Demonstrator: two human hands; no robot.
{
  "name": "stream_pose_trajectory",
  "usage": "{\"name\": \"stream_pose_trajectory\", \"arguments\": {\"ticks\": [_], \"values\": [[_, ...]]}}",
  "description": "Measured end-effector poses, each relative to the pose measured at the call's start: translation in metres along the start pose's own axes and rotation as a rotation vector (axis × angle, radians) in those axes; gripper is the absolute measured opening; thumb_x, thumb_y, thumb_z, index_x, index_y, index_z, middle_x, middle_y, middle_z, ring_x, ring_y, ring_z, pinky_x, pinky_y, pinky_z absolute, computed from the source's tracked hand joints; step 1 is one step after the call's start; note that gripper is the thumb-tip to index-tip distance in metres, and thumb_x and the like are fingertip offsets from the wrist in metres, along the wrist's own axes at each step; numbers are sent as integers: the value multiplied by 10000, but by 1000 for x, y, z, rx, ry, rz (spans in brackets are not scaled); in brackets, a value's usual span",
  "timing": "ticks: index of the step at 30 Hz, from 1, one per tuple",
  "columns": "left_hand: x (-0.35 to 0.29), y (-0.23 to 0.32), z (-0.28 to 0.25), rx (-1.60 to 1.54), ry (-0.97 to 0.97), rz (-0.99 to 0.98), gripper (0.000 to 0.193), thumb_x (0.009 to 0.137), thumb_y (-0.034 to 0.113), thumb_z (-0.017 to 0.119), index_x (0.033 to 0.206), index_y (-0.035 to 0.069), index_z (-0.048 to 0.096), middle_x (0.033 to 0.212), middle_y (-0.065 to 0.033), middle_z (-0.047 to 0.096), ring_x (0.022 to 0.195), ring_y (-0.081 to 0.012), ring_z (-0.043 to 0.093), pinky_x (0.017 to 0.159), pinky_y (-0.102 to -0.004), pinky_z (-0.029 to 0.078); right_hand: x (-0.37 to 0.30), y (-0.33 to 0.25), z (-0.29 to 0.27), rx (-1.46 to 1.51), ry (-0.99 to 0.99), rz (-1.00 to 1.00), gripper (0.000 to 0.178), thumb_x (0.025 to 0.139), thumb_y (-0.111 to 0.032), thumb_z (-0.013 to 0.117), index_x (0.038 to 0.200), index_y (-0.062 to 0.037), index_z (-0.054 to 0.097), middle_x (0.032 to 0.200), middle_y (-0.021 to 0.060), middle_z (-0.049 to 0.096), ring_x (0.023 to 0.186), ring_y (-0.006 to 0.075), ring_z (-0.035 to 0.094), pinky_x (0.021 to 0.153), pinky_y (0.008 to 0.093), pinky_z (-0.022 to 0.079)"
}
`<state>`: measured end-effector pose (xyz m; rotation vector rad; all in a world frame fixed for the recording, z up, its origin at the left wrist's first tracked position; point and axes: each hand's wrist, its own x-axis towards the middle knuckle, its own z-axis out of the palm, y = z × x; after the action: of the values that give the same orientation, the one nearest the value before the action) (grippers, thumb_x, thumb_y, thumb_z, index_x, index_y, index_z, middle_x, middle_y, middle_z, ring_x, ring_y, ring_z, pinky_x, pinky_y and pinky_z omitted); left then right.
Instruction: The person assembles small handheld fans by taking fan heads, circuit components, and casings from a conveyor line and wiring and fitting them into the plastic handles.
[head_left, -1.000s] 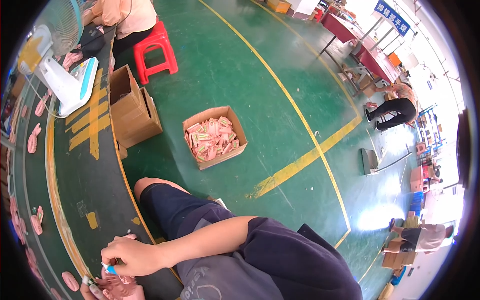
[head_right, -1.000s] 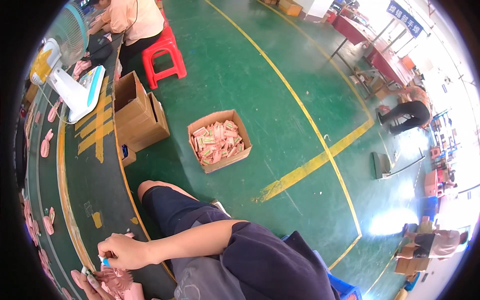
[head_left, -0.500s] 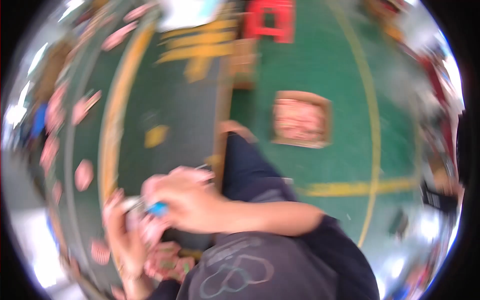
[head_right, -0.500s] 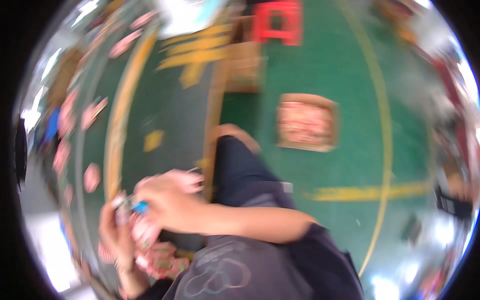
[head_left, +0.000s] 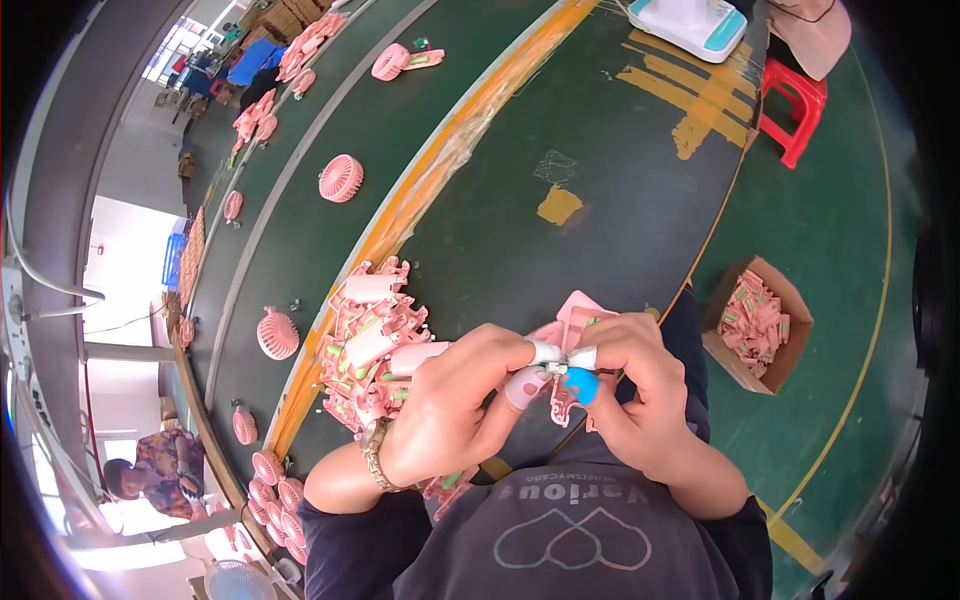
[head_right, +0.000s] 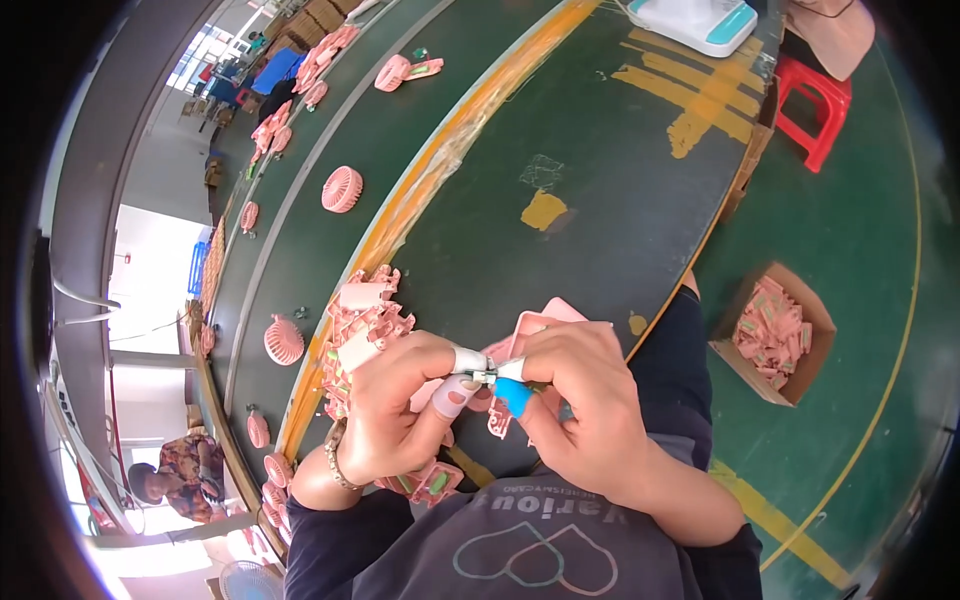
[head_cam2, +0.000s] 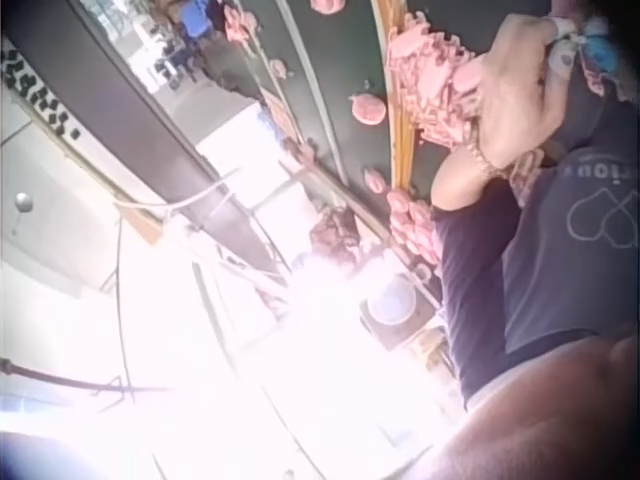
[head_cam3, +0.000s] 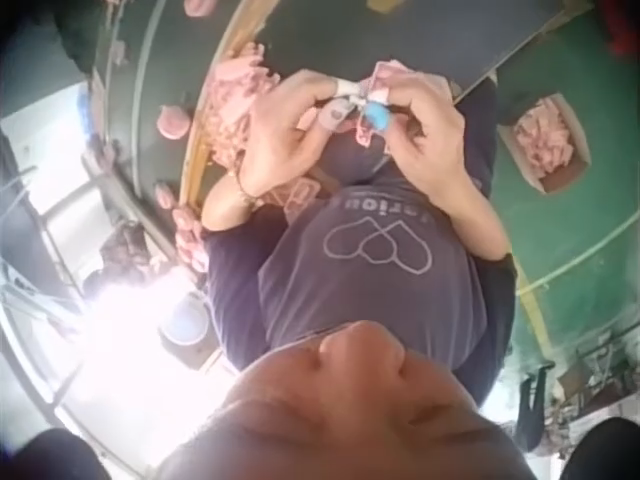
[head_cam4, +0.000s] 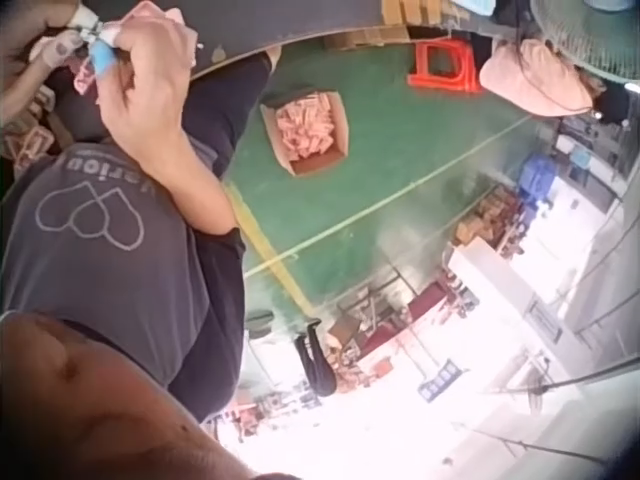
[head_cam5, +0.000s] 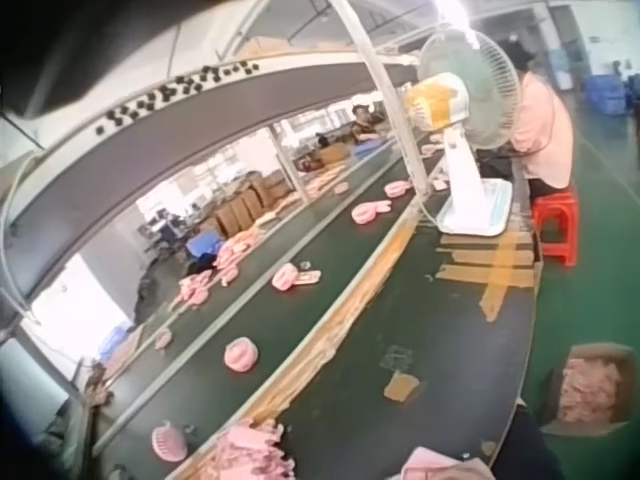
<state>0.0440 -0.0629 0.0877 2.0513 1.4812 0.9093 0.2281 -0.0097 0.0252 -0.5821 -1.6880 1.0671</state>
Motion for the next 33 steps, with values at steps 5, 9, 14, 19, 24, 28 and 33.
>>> {"name": "stream_pose_trajectory", "arguments": {"ticks": [5,9,14,19,24,28,33], "values": [[-1,0,-8,-9,-22,-26,165,842,-11,664,1003,-6,628,803,-104,589,644,-218,581,530,-315,442,5,2,3,-221,-10,-167,198,694,17,667,869,-49,603,836,51,655,801,242,631,855,396,427],[-1,0,-14,-9,-80,43,152,825,-24,664,971,-17,620,790,-110,577,638,-239,576,529,-329,444,4,5,1,146,-139,154,107,808,-24,709,839,-16,607,824,86,665,789,207,628,810,346,461],[-9,2,-16,-50,-129,15,161,806,-44,653,958,-27,602,803,-119,567,649,-269,578,546,-356,458,-5,8,6,401,-227,346,125,791,112,630,835,13,568,809,64,578,667,74,559,582,233,438],[9,-21,-31,52,-142,-142,186,783,-1,669,958,29,616,825,-126,586,758,-289,622,639,-352,502,30,29,14,357,-282,390,87,828,26,643,911,19,618,872,101,634,742,129,641,682,275,508],[85,-135,-94,265,323,-192,133,915,64,590,1016,-3,645,812,-130,676,701,-213,668,656,-311,518,73,106,6,-181,14,220,298,827,-103,718,1095,-14,623,1053,139,634,986,287,617,868,348,469],[159,-196,-110,777,526,19,134,830,37,583,949,3,634,897,-205,658,833,-380,657,756,-445,529,14,83,-16,-764,-348,116,652,655,-273,792,1235,-91,557,1306,168,481,1214,422,425,995,556,320],[199,-289,-58,639,465,39,189,772,138,716,930,43,671,940,-171,656,879,-340,633,806,-429,513,-10,103,-14,-889,-562,124,569,765,-286,705,1245,-33,533,1268,196,488,1132,426,450,937,564,340]]}}
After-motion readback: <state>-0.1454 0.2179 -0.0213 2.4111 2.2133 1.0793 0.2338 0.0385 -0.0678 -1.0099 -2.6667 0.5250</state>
